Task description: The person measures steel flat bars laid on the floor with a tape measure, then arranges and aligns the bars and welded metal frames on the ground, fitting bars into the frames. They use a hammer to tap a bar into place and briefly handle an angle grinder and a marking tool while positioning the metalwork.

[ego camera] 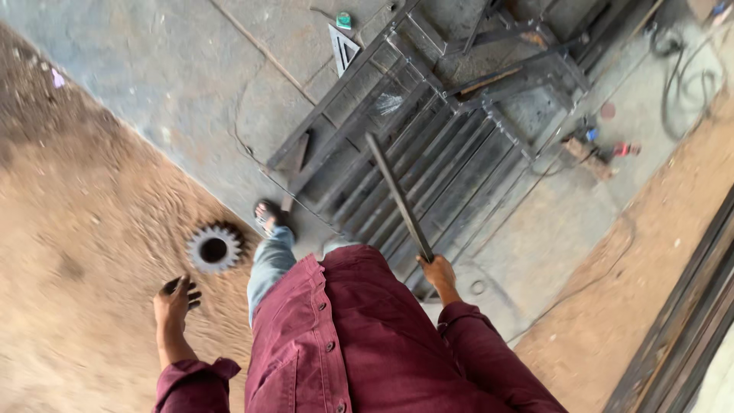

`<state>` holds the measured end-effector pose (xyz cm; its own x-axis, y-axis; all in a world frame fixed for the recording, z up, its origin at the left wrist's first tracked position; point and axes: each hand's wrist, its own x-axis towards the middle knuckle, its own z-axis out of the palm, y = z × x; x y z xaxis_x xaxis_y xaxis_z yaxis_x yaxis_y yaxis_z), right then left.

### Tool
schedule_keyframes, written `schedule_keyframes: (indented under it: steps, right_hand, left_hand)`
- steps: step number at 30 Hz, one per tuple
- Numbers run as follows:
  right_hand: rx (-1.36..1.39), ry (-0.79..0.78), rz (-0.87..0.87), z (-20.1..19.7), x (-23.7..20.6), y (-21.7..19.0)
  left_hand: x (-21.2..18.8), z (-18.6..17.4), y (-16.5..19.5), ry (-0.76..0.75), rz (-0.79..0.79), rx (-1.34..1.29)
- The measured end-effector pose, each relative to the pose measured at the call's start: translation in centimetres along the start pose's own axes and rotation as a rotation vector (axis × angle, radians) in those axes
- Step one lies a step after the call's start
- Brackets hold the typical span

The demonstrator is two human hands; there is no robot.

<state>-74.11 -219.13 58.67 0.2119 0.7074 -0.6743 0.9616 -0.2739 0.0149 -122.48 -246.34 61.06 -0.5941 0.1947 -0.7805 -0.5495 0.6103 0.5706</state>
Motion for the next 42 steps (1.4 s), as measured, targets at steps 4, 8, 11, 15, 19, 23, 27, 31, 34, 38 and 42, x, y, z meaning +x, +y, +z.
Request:
schedule_keyframes:
  steps: [4, 8, 11, 15, 19, 23, 27, 31, 34, 38, 42]
  right_hand:
    - [0.226, 0.125, 0.064, 3.8, -2.6, -3.6]
    - [0.386, 0.041, 0.251, 7.9, -4.7, -6.5]
    - [0.486, 0.014, 0.361, 10.4, -5.9, -9.1]
    - [0.596, -0.02, 0.526, 12.9, -5.4, -14.8]
    - [0.644, -0.038, 0.522, 12.6, -1.1, -22.3]
    - [0.649, 0.11, 0.398, 9.3, 7.8, -30.8]
    - [0.765, 0.109, 0.554, 6.6, 12.1, -37.1]
    - [0.886, 0.184, 0.612, 5.4, 15.5, -42.0]
    - [0.719, 0.345, 0.618, 6.5, 17.8, -44.1]
    - [0.742, 0.415, 0.668, 13.0, 25.5, -46.6]
    - [0.738, 0.405, 0.767, 23.7, 37.0, -47.5]
  left_hand:
    - [7.7, -1.6, 9.3, -0.094, -0.034, 0.233]
    - [14.5, -2.7, 15.1, -0.118, -0.093, 0.496]
    - [21.1, -1.0, 20.3, -0.21, 0.057, 0.473]
    - [29.5, 1.0, 26.5, -0.262, 0.221, 0.573]
    - [37.0, 1.8, 33.3, -0.254, 0.168, 0.59]
    - [43.8, 0.4, 40.0, -0.164, 0.002, 0.781]
    - [48.6, 0.2, 44.7, -0.244, -0.067, 0.935]
    - [52.1, 6.6, 50.4, -0.31, -0.03, 1.176]
    - [56.3, 16.9, 55.1, -0.322, 0.139, 1.572]
    - [64.7, 33.8, 55.1, -0.446, 0.636, 1.855]
    - [73.4, 48.6, 48.3, -0.548, 0.78, 1.713]
